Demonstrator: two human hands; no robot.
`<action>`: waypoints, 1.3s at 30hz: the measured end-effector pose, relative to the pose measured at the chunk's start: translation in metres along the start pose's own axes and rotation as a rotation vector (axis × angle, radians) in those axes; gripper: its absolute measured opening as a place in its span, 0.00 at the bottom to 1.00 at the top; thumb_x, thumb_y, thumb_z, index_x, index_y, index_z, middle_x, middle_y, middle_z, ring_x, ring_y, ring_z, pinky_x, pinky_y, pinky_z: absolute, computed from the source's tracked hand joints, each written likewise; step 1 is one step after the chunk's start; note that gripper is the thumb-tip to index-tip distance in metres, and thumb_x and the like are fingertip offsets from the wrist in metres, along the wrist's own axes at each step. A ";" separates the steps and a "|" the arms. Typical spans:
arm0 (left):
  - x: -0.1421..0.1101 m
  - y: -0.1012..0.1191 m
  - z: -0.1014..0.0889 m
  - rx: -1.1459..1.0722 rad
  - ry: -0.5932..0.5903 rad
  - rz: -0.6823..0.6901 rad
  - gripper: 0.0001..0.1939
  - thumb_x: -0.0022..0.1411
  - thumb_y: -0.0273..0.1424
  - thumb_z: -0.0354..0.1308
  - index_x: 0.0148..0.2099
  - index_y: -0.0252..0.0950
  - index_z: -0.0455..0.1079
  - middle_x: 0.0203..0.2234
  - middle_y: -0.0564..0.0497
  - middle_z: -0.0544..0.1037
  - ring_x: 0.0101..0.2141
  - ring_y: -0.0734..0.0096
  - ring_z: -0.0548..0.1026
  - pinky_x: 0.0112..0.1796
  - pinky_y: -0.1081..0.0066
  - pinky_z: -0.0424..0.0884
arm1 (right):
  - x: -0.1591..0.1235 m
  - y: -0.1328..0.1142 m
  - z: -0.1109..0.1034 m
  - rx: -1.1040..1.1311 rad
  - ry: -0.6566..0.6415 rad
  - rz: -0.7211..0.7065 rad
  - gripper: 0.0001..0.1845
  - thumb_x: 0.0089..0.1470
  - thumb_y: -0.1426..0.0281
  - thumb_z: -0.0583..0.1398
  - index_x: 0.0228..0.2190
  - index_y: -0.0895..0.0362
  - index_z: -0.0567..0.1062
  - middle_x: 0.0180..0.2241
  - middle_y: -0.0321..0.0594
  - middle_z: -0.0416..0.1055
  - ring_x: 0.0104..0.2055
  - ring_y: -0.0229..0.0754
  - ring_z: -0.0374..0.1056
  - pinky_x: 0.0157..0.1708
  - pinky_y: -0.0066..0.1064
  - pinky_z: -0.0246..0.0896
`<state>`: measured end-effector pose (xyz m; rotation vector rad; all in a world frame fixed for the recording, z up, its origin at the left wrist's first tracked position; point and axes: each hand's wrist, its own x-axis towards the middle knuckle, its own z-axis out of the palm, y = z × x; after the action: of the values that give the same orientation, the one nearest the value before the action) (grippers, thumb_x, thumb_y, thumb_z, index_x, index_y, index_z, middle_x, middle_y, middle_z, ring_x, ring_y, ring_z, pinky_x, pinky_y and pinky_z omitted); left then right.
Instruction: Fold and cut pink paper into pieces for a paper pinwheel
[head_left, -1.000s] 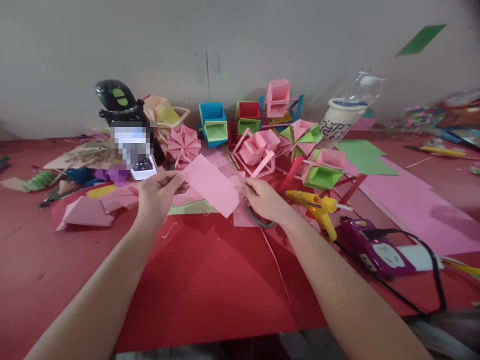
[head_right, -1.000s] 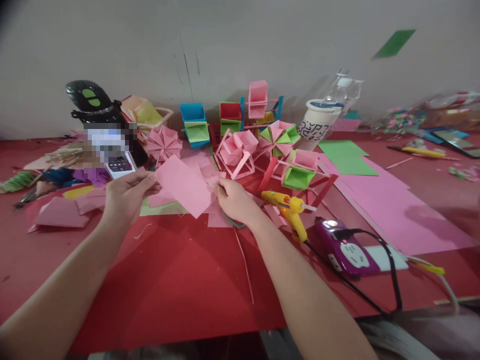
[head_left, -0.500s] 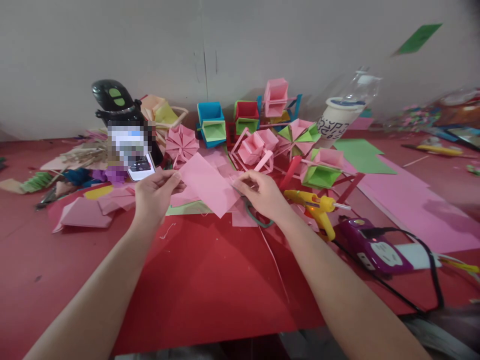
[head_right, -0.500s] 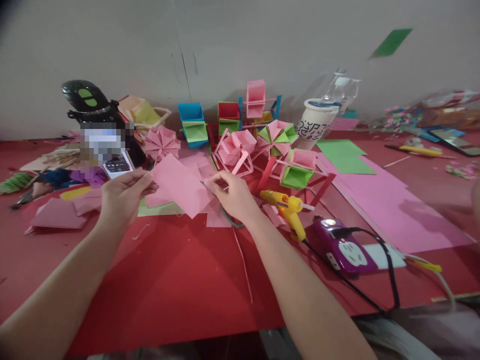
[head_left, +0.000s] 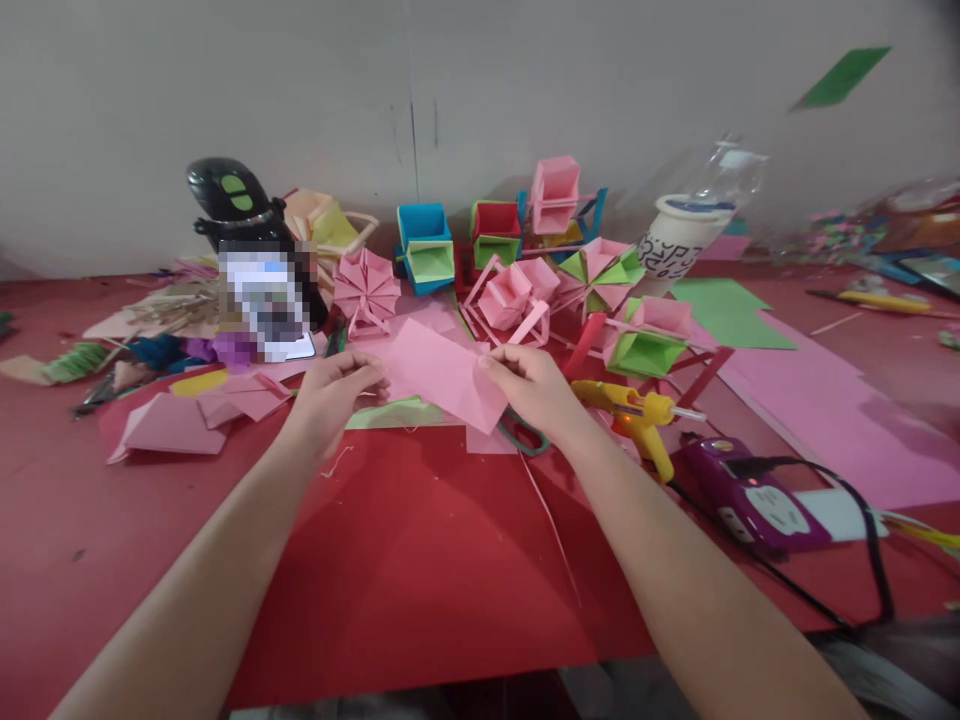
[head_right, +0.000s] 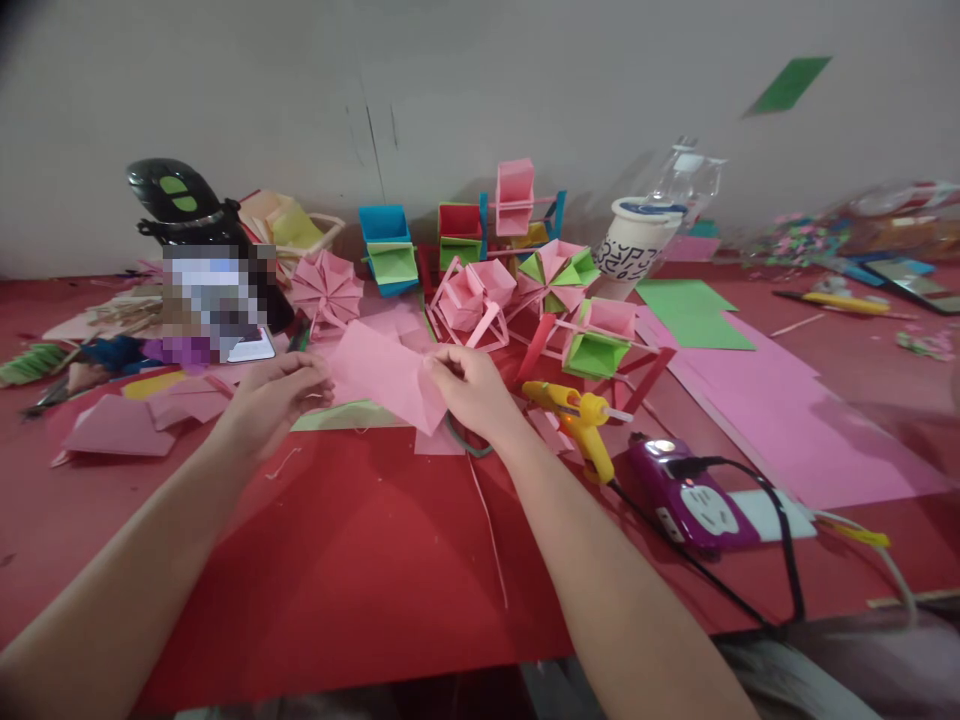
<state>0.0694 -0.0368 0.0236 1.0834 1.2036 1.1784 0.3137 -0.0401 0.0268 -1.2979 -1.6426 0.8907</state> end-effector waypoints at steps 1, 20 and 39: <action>-0.001 0.001 0.000 0.015 -0.021 -0.022 0.08 0.49 0.31 0.67 0.28 0.35 0.72 0.22 0.53 0.74 0.24 0.75 0.73 0.30 0.73 0.72 | 0.000 0.000 -0.001 0.002 0.025 0.013 0.13 0.57 0.62 0.59 0.26 0.57 0.73 0.26 0.36 0.69 0.31 0.40 0.62 0.35 0.32 0.56; -0.011 0.006 -0.002 0.591 -0.567 0.073 0.09 0.57 0.37 0.63 0.35 0.39 0.81 0.30 0.49 0.83 0.32 0.65 0.78 0.35 0.69 0.73 | -0.009 -0.010 -0.002 -0.077 -0.553 -0.058 0.10 0.56 0.65 0.60 0.28 0.58 0.76 0.25 0.34 0.69 0.27 0.35 0.60 0.29 0.29 0.55; -0.012 0.006 0.000 0.727 -0.486 0.184 0.14 0.61 0.40 0.59 0.32 0.34 0.76 0.25 0.52 0.76 0.28 0.73 0.69 0.29 0.73 0.65 | -0.008 -0.012 -0.002 -0.104 -0.502 -0.089 0.09 0.57 0.68 0.60 0.27 0.59 0.75 0.24 0.32 0.66 0.26 0.33 0.57 0.28 0.28 0.52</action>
<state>0.0687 -0.0480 0.0310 1.9265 1.1718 0.5313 0.3121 -0.0502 0.0376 -1.1129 -2.1392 1.1535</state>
